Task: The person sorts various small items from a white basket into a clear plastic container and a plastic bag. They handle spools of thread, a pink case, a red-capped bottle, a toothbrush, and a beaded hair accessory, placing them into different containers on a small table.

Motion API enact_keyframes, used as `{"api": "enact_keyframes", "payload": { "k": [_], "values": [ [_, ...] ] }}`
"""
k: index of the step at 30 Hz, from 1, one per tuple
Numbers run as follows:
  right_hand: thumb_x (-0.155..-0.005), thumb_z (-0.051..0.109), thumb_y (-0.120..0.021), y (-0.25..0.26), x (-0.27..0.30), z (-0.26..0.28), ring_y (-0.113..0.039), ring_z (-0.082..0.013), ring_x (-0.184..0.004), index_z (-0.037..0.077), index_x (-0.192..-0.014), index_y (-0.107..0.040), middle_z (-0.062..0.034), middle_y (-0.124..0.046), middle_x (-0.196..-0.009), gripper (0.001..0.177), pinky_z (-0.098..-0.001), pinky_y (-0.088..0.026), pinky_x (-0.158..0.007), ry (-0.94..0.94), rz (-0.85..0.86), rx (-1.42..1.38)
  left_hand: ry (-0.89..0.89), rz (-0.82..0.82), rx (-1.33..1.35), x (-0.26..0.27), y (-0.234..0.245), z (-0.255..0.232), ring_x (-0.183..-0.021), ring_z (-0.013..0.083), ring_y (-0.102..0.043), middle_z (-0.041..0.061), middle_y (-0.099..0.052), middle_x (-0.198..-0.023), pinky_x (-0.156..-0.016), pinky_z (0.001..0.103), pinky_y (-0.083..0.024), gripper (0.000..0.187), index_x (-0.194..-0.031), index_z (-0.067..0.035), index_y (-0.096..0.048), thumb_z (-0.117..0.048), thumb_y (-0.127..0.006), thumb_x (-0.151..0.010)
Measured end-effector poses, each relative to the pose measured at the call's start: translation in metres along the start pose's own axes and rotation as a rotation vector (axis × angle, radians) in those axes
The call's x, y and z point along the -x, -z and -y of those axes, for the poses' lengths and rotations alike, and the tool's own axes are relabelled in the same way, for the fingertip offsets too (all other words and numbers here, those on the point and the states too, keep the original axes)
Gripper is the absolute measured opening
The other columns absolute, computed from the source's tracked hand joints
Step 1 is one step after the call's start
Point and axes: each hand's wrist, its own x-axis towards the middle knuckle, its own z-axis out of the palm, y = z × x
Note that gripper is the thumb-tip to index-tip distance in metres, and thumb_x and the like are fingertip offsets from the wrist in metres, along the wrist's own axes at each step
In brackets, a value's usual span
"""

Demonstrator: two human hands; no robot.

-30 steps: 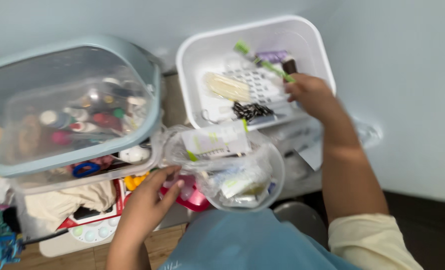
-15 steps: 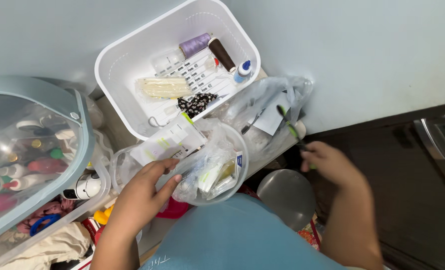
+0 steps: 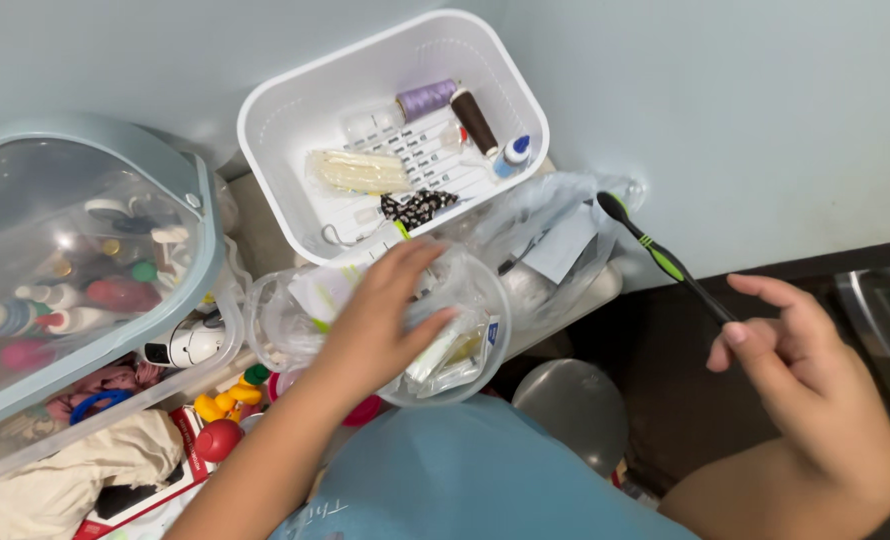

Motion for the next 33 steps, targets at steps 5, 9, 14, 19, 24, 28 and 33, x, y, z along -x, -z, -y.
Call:
{"api": "enact_keyframes", "payload": {
  "k": [5,9,14,19,24,28,33],
  "values": [
    [-0.105,0.012,-0.054,-0.006,0.006,0.019,-0.050,-0.0084,-0.067,0.002,-0.141,-0.054,-0.0085,-0.067,-0.083,0.037,-0.0210,-0.039,-0.061,0.140,-0.016,-0.371,-0.221,-0.047,0.049,-0.079,-0.050,-0.011,-0.138,0.0440,-0.045,0.026,-0.044,-0.151,-0.111,0.049,-0.037,0.079,-0.146,-0.003,-0.046,-0.037,-0.080,-0.084],
    [-0.105,0.010,-0.054,-0.024,-0.003,0.034,-0.050,-0.0099,-0.069,0.001,-0.133,-0.054,-0.0093,-0.063,-0.083,0.029,-0.0217,-0.038,-0.062,0.172,-0.134,-0.549,-0.314,-0.034,0.084,-0.120,-0.073,-0.022,-0.135,0.0362,-0.051,0.017,-0.057,-0.144,-0.114,0.050,-0.037,0.067,-0.141,-0.007,-0.053,-0.045,-0.073,-0.090],
    [-0.106,0.014,-0.054,-0.035,-0.014,0.031,-0.043,-0.0101,-0.064,0.001,-0.129,-0.056,-0.0104,-0.061,-0.076,0.026,-0.0237,-0.036,-0.061,0.217,-0.167,-0.670,-0.101,0.401,0.398,-0.150,-0.085,-0.007,-0.103,0.0206,-0.065,0.004,-0.072,-0.112,-0.098,0.043,-0.042,0.039,-0.115,-0.014,-0.069,-0.046,-0.047,-0.106],
    [-0.106,0.013,-0.056,-0.032,-0.025,0.025,-0.043,-0.0110,-0.065,0.001,-0.128,-0.055,-0.0081,-0.058,-0.075,0.024,-0.0242,-0.035,-0.061,0.219,-0.210,-0.704,-0.092,0.173,0.790,-0.172,-0.054,0.017,-0.091,0.0075,-0.056,-0.002,-0.061,-0.096,-0.085,0.027,-0.049,0.035,-0.111,-0.011,-0.066,-0.042,-0.051,-0.108],
    [-0.106,0.011,-0.057,-0.033,-0.020,0.016,-0.053,-0.0130,-0.076,0.001,-0.127,-0.057,-0.0033,-0.057,-0.082,0.022,-0.0240,-0.037,-0.064,0.246,-0.149,-0.664,-0.027,0.060,0.527,-0.188,-0.013,0.027,-0.069,0.0075,-0.051,-0.004,-0.054,-0.071,-0.066,0.026,-0.044,0.038,-0.102,-0.013,-0.072,-0.043,-0.048,-0.107],
    [-0.104,0.012,-0.057,-0.024,-0.016,0.011,-0.052,-0.0100,-0.075,0.003,-0.126,-0.059,-0.0043,-0.063,-0.082,0.023,-0.0226,-0.039,-0.067,0.203,-0.090,-0.457,-0.013,-0.065,0.484,-0.200,0.004,0.031,-0.066,0.0069,-0.050,-0.007,-0.054,-0.070,-0.061,0.026,-0.044,0.036,-0.098,-0.015,-0.071,-0.042,-0.049,-0.106],
    [-0.107,0.013,-0.054,-0.009,-0.014,-0.003,-0.051,-0.0078,-0.075,0.005,-0.127,-0.059,-0.0023,-0.062,-0.083,0.023,-0.0216,-0.040,-0.068,0.054,-0.217,-0.229,-0.069,-0.387,0.449,-0.220,0.019,0.066,-0.067,0.0066,-0.051,-0.007,-0.057,-0.079,-0.063,0.025,-0.046,0.030,-0.101,-0.014,-0.066,-0.035,-0.046,-0.109]
  ]
}}
